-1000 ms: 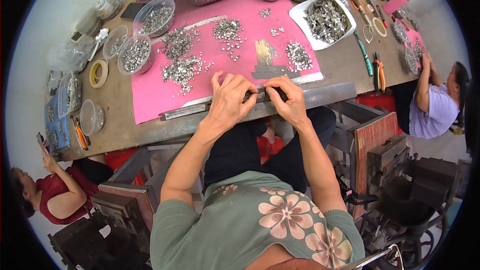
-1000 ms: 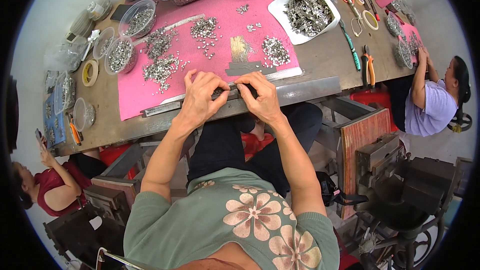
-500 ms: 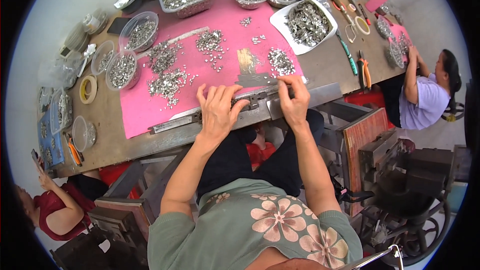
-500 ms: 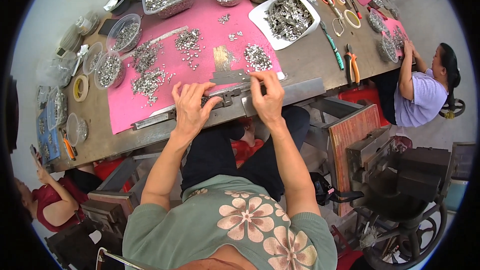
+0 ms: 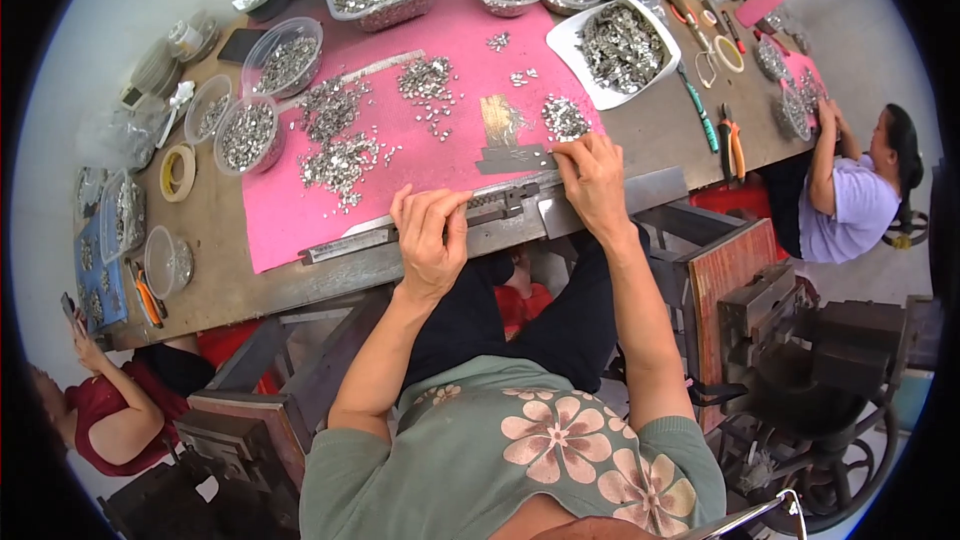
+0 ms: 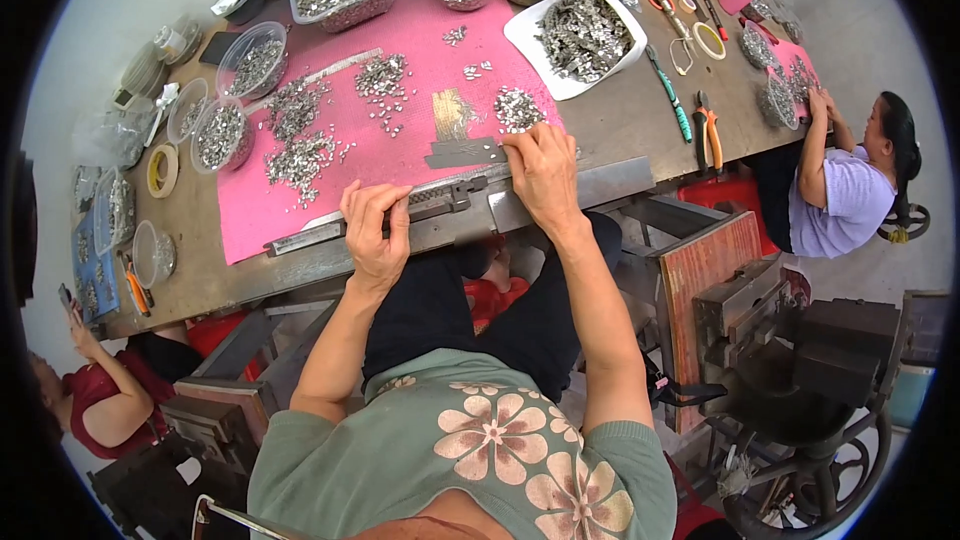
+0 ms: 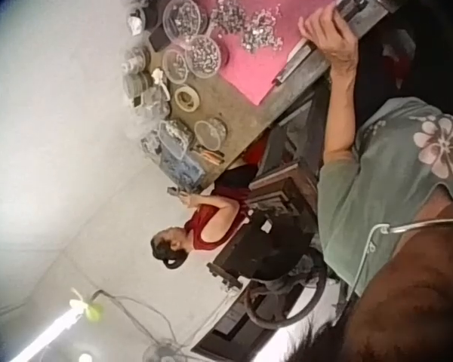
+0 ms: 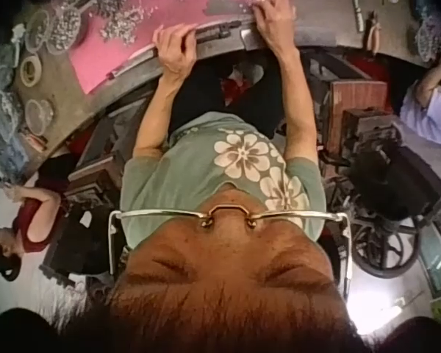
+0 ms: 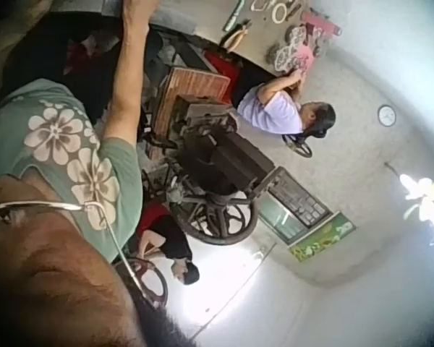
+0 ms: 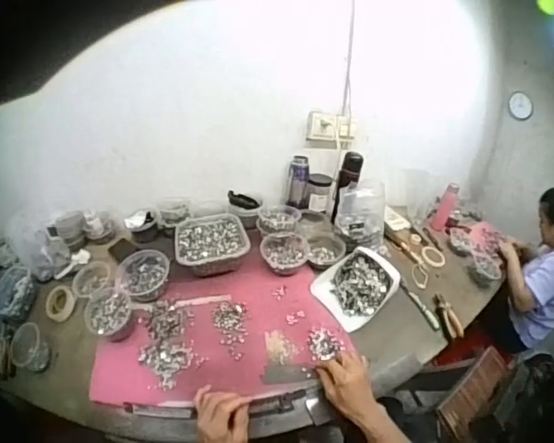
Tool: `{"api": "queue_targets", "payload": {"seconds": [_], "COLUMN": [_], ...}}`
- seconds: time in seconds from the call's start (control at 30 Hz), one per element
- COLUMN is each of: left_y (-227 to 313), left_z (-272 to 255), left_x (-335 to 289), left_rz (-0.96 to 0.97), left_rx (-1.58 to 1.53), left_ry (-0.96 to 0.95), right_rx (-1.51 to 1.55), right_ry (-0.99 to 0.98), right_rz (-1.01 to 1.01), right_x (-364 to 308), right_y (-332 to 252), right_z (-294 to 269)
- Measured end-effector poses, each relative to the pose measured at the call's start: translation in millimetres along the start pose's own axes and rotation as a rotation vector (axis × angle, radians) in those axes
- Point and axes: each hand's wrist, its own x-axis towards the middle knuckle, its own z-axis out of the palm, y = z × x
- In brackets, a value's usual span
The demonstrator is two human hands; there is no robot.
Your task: The person assembles small decorative metal pieces into a metal jig or tray using pliers.
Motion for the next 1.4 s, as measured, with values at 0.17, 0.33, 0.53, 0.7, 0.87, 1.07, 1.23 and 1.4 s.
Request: {"api": "queue_targets", "payload": {"seconds": [0.17, 0.33, 0.53, 0.7, 0.87, 1.07, 1.23, 1.4], "left_y": [-2, -1, 0, -1, -1, -2, -41, -25], "left_z": [2, 2, 3, 2, -2, -28, -46, -39], "left_x": [1, 0, 1, 0, 3, 15, 24, 26], "left_rz": [-0.001, -0.008, 0.0, -0.004, 0.005, -0.099, -0.277, -0.213], "left_rx": [-0.067, -0.065, -0.066, -0.051, -0.037, 0.069, 0.497, 0.358], "left_ry": [0.098, 0.116, 0.106, 0.087, 0.076, -0.114, -0.434, -0.581], "right_rx": [0.017, 0.415, 0.355, 0.443, 0.619, 0.449, 0.472, 0.469], "right_ry": [0.016, -0.092, -0.16, -0.21, -0.195, -0.107, -0.104, -0.1], "right_rz": [-0.04, -0.103, -0.207, -0.175, -0.03, -0.043, -0.052, -0.056], "right_x": [3, 0, -8, -5, -7, -15, -16, -15], "right_y": [-12, -67, -75, -67, -70, -77, -77, -80], "right_z": [-6, 2, 15, 14, 19, 25, 23, 23]}}
